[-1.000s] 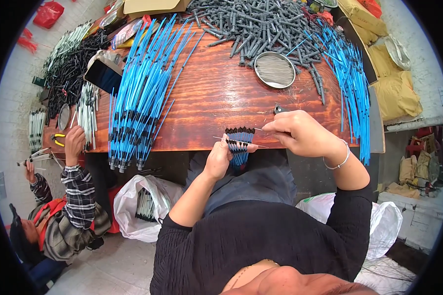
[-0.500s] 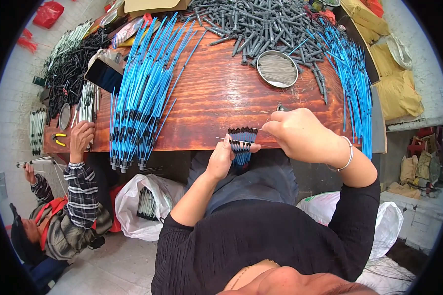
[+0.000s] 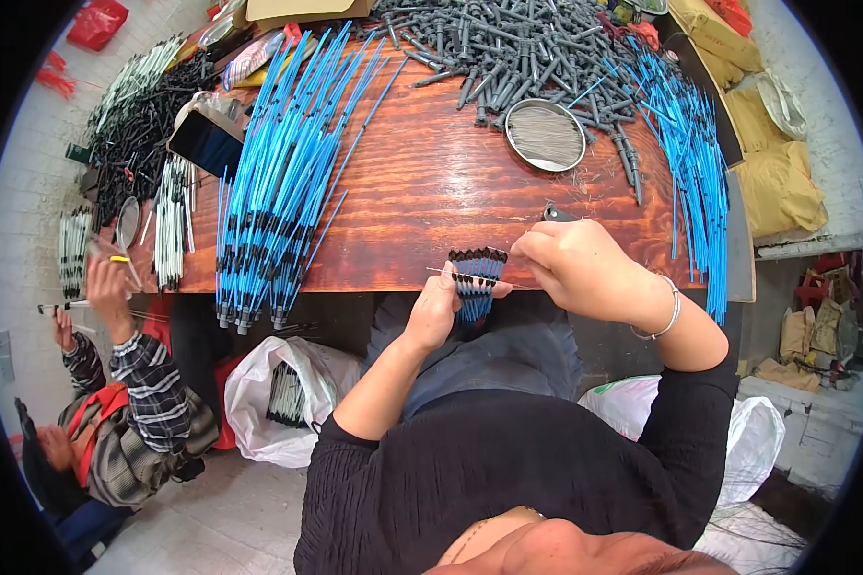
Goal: Manually assembling blue wires into a connector using pliers at a production workbench.
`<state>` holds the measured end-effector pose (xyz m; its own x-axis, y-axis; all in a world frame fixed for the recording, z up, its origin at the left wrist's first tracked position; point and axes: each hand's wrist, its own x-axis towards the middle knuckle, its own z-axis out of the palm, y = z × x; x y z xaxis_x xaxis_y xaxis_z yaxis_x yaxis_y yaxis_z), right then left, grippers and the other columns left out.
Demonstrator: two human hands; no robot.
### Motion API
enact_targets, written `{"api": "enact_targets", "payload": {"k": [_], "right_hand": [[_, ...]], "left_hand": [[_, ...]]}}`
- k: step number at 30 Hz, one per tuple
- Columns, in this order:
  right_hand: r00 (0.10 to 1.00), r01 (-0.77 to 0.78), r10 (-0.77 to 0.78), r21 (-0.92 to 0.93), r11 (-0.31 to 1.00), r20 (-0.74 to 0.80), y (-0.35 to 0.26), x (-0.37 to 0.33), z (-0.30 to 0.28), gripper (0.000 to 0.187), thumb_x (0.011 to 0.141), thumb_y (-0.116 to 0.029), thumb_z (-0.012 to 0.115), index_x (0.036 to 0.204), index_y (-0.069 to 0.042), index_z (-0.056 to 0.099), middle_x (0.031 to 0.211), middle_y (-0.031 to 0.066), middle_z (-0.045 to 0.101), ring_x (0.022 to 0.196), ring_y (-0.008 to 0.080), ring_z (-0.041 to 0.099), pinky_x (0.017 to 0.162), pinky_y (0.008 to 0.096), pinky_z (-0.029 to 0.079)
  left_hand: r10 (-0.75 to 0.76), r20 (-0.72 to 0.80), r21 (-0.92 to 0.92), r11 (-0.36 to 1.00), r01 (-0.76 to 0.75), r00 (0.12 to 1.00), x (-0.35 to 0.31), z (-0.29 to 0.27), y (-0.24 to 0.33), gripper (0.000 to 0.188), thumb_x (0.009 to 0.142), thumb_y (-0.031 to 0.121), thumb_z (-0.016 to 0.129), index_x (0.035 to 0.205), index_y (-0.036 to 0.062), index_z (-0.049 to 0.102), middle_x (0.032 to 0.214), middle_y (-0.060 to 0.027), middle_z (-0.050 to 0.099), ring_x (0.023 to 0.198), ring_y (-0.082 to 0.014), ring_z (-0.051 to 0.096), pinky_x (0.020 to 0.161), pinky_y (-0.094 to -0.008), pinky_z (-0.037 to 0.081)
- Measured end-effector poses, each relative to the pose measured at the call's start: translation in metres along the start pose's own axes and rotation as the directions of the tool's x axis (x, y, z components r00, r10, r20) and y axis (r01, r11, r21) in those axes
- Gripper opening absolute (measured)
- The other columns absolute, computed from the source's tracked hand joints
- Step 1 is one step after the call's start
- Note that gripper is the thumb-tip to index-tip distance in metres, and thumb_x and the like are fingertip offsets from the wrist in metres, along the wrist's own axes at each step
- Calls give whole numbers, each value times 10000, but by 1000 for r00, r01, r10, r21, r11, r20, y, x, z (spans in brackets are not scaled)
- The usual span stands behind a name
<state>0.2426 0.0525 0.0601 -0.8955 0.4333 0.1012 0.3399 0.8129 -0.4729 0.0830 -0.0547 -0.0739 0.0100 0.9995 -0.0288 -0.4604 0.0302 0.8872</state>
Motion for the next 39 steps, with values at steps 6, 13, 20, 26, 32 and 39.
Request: {"api": "enact_targets", "payload": {"k": [6, 13, 20, 26, 32, 39], "right_hand": [[999, 30, -30, -2, 1000, -15, 1, 5, -2, 88, 697, -50, 595, 776, -30, 561, 727, 128, 571, 671, 323, 596, 568, 415, 475], [995, 66, -56, -120, 991, 85, -5, 11, -13, 84, 695, -54, 599, 760, -31, 553, 704, 121, 552, 655, 320, 590, 557, 416, 472], [998, 69, -68, -102, 992, 15, -7, 13, -7, 87, 711, -41, 604, 795, -47, 582, 704, 95, 557, 622, 300, 574, 522, 389, 453], [997, 76, -76, -154, 985, 1, -13, 19, -8, 111, 705, -63, 624, 803, -45, 576, 705, 89, 560, 624, 292, 578, 525, 385, 458], [1000, -7, 3, -204, 979, -18, 4, 15, -13, 129, 688, -63, 646, 800, -47, 583, 689, 82, 551, 609, 290, 567, 525, 382, 449], [1000, 31, -30, -174, 984, 6, 1, 8, -27, 105, 676, -24, 634, 771, -51, 597, 680, 86, 538, 620, 294, 559, 527, 377, 438]], "left_hand": [[-92, 69, 79, 993, 86, 993, -2, -9, 11, 664, 983, 430, 166, 1022, -32, 643, 978, -114, 675, 808, -100, 598, 700, -210, 437], [-105, 86, 53, 993, 101, 991, -4, -4, 24, 676, 982, 438, 166, 1007, -49, 635, 1002, -139, 662, 936, -167, 618, 852, -269, 456], [-113, 92, -51, 992, 118, 989, -5, -6, 17, 679, 981, 438, 162, 1007, -47, 638, 1007, -149, 657, 979, -197, 613, 892, -283, 446], [-80, 84, 27, 997, 78, 993, -5, -14, 6, 611, 973, 354, 182, 1000, -36, 651, 981, -117, 673, 773, -103, 588, 680, -218, 427], [-22, 29, -45, 999, 23, 999, -3, -7, 9, 523, 905, 238, 222, 1011, -20, 665, 943, -69, 692, 542, -24, 391, 486, -204, 268], [-94, 82, 73, 993, 88, 992, -4, -22, 13, 519, 882, 213, 224, 989, -19, 676, 925, -78, 694, 570, -31, 439, 497, -204, 290]]}}
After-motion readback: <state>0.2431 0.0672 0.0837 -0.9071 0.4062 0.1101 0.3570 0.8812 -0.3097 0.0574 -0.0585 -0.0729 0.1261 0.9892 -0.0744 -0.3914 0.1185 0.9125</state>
